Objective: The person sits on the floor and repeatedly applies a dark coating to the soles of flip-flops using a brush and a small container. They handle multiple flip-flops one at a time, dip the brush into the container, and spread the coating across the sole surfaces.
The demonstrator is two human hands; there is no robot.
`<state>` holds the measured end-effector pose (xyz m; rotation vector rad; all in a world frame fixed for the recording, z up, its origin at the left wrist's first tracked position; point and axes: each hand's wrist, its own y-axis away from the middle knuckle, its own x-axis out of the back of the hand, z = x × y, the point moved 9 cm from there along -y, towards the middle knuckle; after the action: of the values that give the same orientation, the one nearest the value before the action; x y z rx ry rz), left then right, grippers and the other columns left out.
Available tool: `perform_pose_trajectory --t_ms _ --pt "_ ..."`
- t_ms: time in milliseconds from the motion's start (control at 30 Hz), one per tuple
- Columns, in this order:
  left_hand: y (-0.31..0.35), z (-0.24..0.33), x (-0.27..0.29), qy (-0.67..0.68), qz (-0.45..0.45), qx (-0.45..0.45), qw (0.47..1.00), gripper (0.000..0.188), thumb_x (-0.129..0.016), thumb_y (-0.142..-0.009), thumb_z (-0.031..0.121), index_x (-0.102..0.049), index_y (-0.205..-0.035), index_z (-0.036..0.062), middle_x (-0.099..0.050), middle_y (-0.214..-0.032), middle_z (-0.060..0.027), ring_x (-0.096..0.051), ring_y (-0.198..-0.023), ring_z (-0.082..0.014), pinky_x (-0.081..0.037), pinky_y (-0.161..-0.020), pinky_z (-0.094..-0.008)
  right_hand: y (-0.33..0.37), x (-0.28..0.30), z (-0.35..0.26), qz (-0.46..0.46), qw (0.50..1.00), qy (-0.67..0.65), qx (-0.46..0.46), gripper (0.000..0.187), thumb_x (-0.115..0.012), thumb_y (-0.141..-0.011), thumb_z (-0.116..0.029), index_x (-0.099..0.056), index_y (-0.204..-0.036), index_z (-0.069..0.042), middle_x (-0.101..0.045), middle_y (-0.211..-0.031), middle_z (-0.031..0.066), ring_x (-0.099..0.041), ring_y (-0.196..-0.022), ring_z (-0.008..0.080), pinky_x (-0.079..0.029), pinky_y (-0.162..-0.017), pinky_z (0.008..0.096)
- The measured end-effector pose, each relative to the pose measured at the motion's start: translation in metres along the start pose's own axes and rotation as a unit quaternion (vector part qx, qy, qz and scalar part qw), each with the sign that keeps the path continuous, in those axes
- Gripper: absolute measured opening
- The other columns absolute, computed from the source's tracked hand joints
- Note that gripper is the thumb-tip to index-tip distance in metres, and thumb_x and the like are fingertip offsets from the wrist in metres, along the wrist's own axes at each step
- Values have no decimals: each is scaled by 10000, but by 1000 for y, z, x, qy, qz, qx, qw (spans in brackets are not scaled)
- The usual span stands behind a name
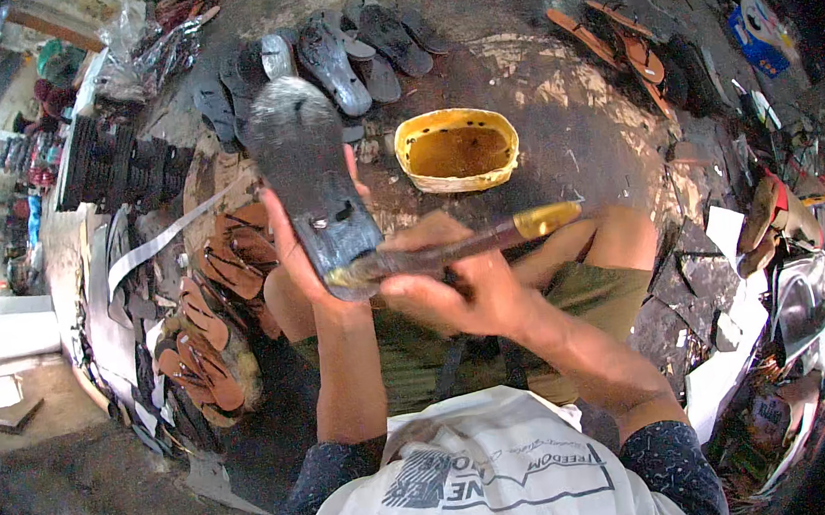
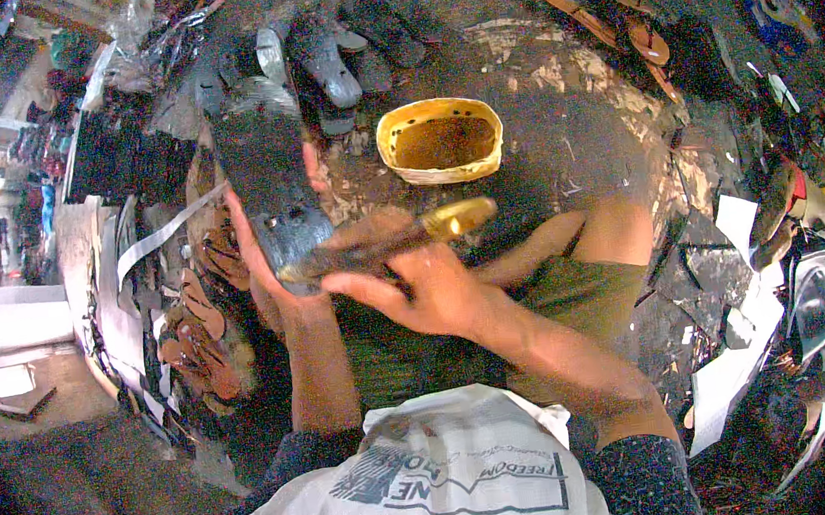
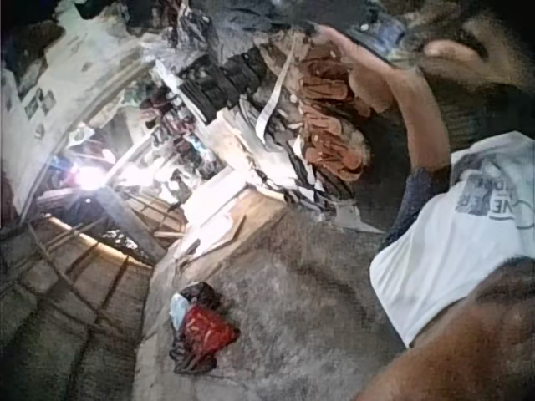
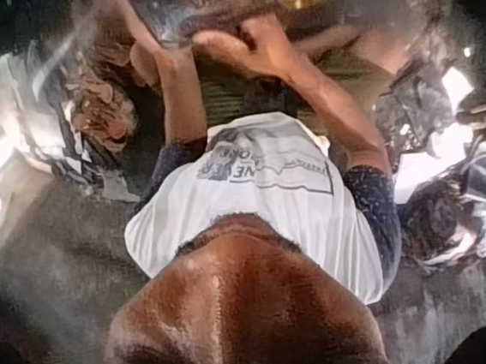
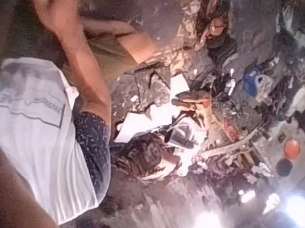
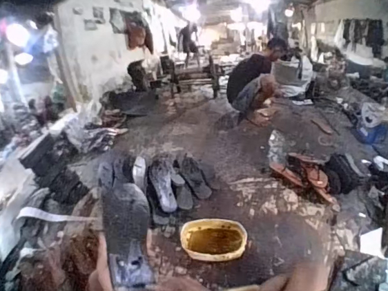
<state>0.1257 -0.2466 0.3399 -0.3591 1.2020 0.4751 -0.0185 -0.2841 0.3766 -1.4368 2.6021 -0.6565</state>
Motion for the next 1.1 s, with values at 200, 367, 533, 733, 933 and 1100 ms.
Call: perform_pose_trajectory --t_ms 200,367,533,733,933,1100 --pt "23 -31 32 108 30 60 992 468 -516 -1065 420 -596 -1355 62 -665 -1296 -139 -630 -1190 -318 -492 -1071 -479 -51 -2 -8 -45 966 227 118 196 -742 -881 -276 -765 -1020 -141 -668 -944 123 -635 -924 337 -488 -788 402" --pt "12 7 16 -44 97 -67 992 556 -489 -1069 467 -517 -1429 45 -641 -1325 -168 -640 -1168 -349 -550 -992 -483 -2 0 -32 -144 984 66 76 304 -769 -873 -362 -734 -1062 -126 -692 -966 93 -643 -923 317 -436 -793 451" --pt "37 -52 18 36 32 152 987 584 -480 -1065 484 -482 -1469 62 -611 -1380 -134 -625 -1189 -332 -506 -1037 -472 -30 28 -22 -13 987 133 88 273 -799 -882 -254 -730 -1065 -63 -710 -969 126 -676 -951 326 -498 -858 435" --pt "48 -54 22 -107 68 13 992 489 -454 -1079 453 -545 -1386 83 -647 -1308 -108 -635 -1153 -272 -503 -1026 -450 -118 79 10 131 972 192 -22 313 -753 -903 -351 -700 -899 -43 -703 -903 171 -666 -897 382 -494 -841 484" --pt "7 -20 24 -65 40 -10 997 528 -480 -1063 495 -555 -1401 97 -662 -1290 -164 -667 -1116 -269 -542 -985 -439 -6 16 0 50 986 131 86 279 -720 -925 -291 -735 -1129 -101 -704 -1099 111 -631 -1065 343 -443 -939 465" --pt "6 -7 46 8 35 21 999 514 -536 -1041 502 -601 -1346 93 -700 -1223 -146 -702 -1008 -269 -583 -907 -427 16 10 -21 -34 994 78 70 283 -709 -937 -332 -727 -1129 -125 -709 -1088 90 -636 -1051 305 -416 -891 440"
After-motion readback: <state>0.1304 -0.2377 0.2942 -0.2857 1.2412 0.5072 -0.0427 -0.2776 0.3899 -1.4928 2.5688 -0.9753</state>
